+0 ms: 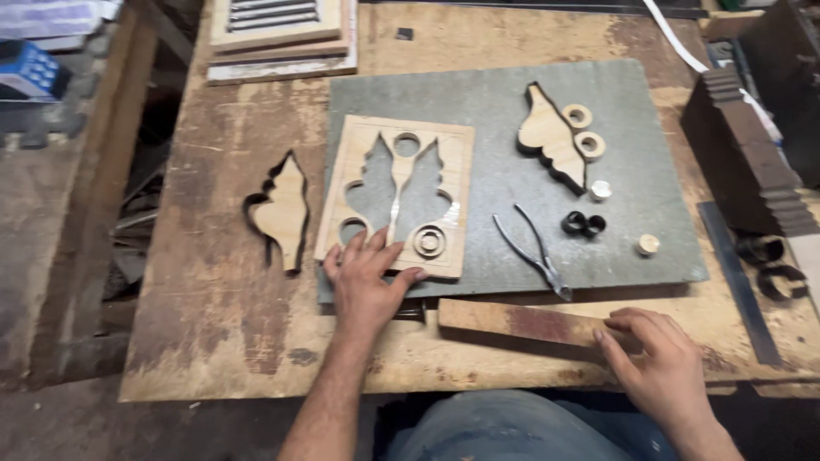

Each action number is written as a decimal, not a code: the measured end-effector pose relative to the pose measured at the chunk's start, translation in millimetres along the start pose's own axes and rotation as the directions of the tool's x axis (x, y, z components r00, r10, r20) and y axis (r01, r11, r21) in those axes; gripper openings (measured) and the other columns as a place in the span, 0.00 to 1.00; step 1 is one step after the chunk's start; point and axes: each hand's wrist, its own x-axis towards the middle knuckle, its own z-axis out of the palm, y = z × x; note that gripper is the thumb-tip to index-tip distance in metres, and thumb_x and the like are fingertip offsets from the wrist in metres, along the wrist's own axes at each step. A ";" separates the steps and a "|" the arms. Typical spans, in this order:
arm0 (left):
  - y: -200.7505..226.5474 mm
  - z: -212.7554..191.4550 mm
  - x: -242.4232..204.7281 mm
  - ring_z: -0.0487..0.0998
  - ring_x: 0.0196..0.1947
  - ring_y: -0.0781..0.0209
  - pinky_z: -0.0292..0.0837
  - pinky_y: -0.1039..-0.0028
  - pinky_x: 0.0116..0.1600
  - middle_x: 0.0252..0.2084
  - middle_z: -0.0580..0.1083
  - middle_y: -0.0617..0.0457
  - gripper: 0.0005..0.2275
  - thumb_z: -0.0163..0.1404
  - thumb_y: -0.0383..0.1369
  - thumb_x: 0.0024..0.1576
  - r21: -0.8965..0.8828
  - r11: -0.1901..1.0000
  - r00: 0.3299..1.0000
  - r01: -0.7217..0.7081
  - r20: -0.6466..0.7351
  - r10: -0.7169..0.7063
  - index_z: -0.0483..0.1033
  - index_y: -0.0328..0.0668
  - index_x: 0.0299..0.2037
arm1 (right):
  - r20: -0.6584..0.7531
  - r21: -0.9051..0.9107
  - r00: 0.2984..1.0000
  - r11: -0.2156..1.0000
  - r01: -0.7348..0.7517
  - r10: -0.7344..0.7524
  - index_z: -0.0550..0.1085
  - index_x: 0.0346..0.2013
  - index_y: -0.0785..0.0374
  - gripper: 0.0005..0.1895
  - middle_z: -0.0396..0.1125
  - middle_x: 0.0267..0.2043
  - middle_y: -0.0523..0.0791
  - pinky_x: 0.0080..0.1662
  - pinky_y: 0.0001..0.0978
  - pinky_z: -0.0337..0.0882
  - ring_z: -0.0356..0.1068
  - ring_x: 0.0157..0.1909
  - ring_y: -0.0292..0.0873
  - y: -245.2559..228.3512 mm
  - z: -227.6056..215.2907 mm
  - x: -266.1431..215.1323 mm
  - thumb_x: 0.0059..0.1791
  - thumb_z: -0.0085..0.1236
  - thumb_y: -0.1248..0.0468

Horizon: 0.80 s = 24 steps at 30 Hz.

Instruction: The person assembles small wooden rings and cylindrical pieces into a larger wooden template with cutouts. They use a wooden mallet to tap the pieces into place and a metal file to smooth the edges of the rings. The person also uses a pencil to mark the template and pliers to handle the small components.

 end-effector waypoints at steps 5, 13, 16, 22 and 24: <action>4.1 -5.3 0.6 0.62 0.67 0.46 0.38 0.46 0.71 0.63 0.73 0.52 0.26 0.65 0.54 0.44 -0.018 0.999 0.999 0.033 0.044 -0.032 0.84 0.49 0.48 | 0.065 -0.022 0.996 0.997 0.070 -0.068 0.79 0.37 0.63 0.16 0.74 0.43 0.48 0.50 0.42 0.74 0.74 0.48 0.50 -12.7 1.9 5.7 0.39 0.69 0.60; -6.2 6.6 -1.1 0.65 0.67 0.48 0.42 0.45 0.70 0.63 0.74 0.52 0.24 0.63 0.54 0.45 0.040 0.999 0.999 -0.011 -0.032 0.012 0.84 0.51 0.48 | 0.132 0.054 0.981 0.989 0.137 -0.143 0.78 0.35 0.63 0.15 0.74 0.45 0.47 0.52 0.43 0.73 0.73 0.50 0.51 -20.3 0.2 23.1 0.39 0.69 0.58; -18.9 17.8 -4.9 0.67 0.67 0.49 0.45 0.44 0.70 0.62 0.74 0.50 0.25 0.63 0.55 0.45 0.119 0.992 0.996 -0.044 -0.073 0.053 0.84 0.51 0.49 | 0.142 0.096 0.971 0.979 0.179 -0.191 0.78 0.36 0.65 0.15 0.73 0.46 0.50 0.52 0.45 0.71 0.72 0.50 0.55 -10.2 -2.3 23.7 0.40 0.68 0.60; -37.7 30.7 -8.0 0.72 0.67 0.50 0.49 0.48 0.74 0.62 0.78 0.54 0.25 0.63 0.55 0.43 0.232 0.970 0.988 -0.077 -0.110 0.104 0.84 0.57 0.49 | 0.087 0.099 0.988 0.988 0.117 -0.126 0.77 0.39 0.65 0.14 0.73 0.45 0.50 0.52 0.44 0.72 0.72 0.50 0.55 57.3 -45.9 26.7 0.42 0.67 0.61; -36.2 16.2 -20.9 0.72 0.69 0.53 0.50 0.55 0.76 0.61 0.76 0.56 0.22 0.62 0.54 0.51 0.167 0.981 0.985 -0.099 -0.121 0.120 0.82 0.55 0.51 | 0.068 0.075 0.997 0.997 0.031 -0.036 0.78 0.39 0.65 0.15 0.74 0.43 0.50 0.51 0.43 0.73 0.73 0.49 0.54 80.6 -58.2 15.7 0.43 0.67 0.61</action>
